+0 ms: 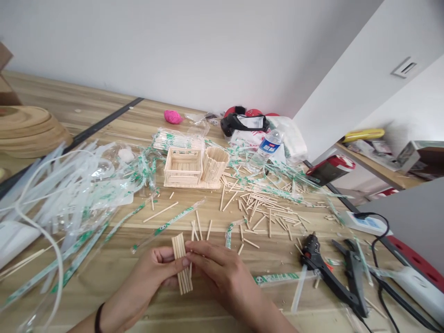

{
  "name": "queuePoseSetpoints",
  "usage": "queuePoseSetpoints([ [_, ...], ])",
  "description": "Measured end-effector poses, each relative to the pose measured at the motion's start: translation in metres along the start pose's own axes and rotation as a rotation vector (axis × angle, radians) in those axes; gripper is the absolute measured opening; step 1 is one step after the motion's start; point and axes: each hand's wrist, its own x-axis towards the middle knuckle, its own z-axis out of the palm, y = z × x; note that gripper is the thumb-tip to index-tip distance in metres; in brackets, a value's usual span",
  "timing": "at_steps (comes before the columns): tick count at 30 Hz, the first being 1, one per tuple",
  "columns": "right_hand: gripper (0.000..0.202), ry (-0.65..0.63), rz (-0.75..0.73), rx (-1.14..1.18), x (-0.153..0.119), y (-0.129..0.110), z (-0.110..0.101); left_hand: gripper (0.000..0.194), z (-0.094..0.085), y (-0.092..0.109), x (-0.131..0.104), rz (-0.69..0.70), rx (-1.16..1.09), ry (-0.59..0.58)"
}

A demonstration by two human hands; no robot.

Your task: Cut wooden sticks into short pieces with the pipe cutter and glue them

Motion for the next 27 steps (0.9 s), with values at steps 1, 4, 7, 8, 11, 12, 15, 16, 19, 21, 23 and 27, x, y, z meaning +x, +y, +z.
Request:
queuePoseSetpoints([
  [1, 0.034, -0.001, 0.002, 0.013, -0.0003, 0.0003, 0.0005, 0.025, -0.0002, -0.0004, 0.0005, 0.000, 0.006, 0.000],
  [4, 0.035, -0.001, 0.021, 0.057, -0.0014, 0.0009, 0.0017, 0.024, -0.0024, -0.0027, 0.0030, 0.005, 0.026, 0.000],
  [7, 0.035, -0.008, 0.061, 0.107, -0.0016, -0.0002, 0.0009, 0.022, -0.0046, -0.0046, 0.0046, 0.001, 0.016, -0.020],
  [8, 0.034, -0.014, 0.081, 0.132, -0.0012, -0.0009, 0.0002, 0.021, -0.0049, -0.0048, 0.0046, -0.003, 0.011, -0.026],
  [11, 0.036, -0.037, 0.145, 0.218, 0.0006, -0.0036, -0.0019, 0.023, -0.0042, -0.0039, 0.0034, -0.024, -0.018, -0.028],
  [12, 0.038, -0.042, 0.157, 0.240, 0.0011, -0.0045, -0.0024, 0.024, -0.0037, -0.0033, 0.0027, -0.028, -0.031, -0.022],
  [15, 0.045, -0.056, 0.168, 0.280, 0.0015, -0.0059, -0.0031, 0.023, -0.0027, -0.0012, 0.0012, -0.029, -0.060, -0.029],
  [16, 0.047, -0.059, 0.173, 0.290, 0.0013, -0.0059, -0.0030, 0.022, -0.0027, -0.0004, 0.0009, -0.026, -0.062, -0.035],
  [19, 0.048, -0.064, 0.188, 0.299, 0.0007, -0.0050, -0.0027, 0.020, -0.0036, 0.0022, 0.0011, -0.016, -0.057, -0.037],
  [21, 0.045, -0.058, 0.174, 0.285, 0.0009, -0.0043, -0.0031, 0.020, -0.0047, 0.0038, 0.0018, -0.007, -0.052, -0.020],
  [23, 0.042, -0.046, 0.165, 0.268, 0.0016, -0.0040, -0.0042, 0.021, -0.0060, 0.0048, 0.0029, 0.009, -0.053, 0.005],
  [27, 0.023, -0.014, 0.233, 0.220, 0.0022, -0.0038, -0.0061, 0.019, -0.0092, 0.0045, 0.0052, 0.046, -0.094, 0.079],
])
